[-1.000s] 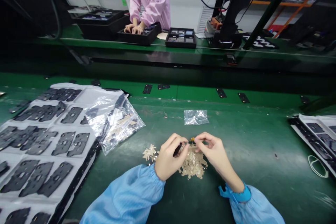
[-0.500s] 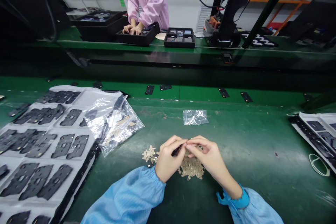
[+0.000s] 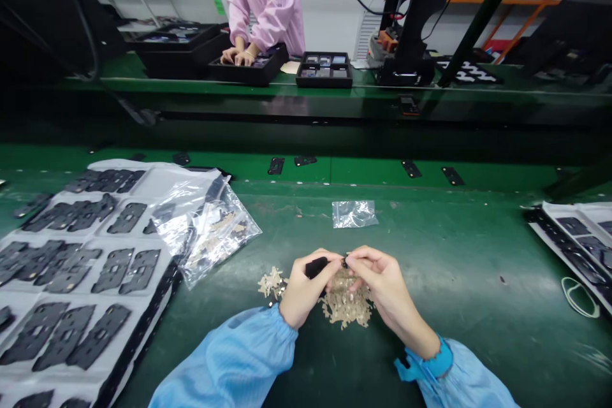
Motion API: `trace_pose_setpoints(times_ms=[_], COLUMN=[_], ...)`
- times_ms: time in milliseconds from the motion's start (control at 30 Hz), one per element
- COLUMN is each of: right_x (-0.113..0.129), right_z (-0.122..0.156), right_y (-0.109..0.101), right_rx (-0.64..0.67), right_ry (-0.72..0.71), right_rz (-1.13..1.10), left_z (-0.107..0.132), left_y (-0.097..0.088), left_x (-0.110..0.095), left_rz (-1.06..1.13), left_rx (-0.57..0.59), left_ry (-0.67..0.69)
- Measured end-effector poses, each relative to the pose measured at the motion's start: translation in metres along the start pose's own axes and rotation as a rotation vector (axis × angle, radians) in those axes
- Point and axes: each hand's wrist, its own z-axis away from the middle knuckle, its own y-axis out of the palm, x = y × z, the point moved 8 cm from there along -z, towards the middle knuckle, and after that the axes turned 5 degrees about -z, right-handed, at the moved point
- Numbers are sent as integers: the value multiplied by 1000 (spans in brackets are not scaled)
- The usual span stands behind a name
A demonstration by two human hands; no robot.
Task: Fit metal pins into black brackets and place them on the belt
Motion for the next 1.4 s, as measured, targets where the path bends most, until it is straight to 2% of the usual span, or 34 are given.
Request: trace_pose_setpoints(times_ms=[133, 200, 333, 467, 600, 767, 967, 1400], right_x=[11, 15, 12, 5, -3, -8, -11, -12], right_z=[2, 4, 9, 18, 21, 20, 19, 18], right_y=[-5, -4, 11, 26, 30, 28, 27, 22], right_rx=[-62, -55, 98, 231, 250, 216, 213, 176], right_ry=[-180, -186, -9, 164, 267, 299, 307, 316], right_rz=[54, 38, -29, -60, -84, -105, -108, -95], left_z=[-1, -3, -8, -11, -11, -8, -6, -5], left_y=[-7, -19, -40, -53, -49, -39, -33, -35], left_x=[-1, -1, 7, 2, -6, -6, -4, -4], left_rz=[107, 240, 318, 176, 69, 61, 49, 59], left_rx=[-43, -122, -261, -358, -297, -228, -214, -226], left_ry=[-27, -19, -65, -37, 4, 24, 62, 61])
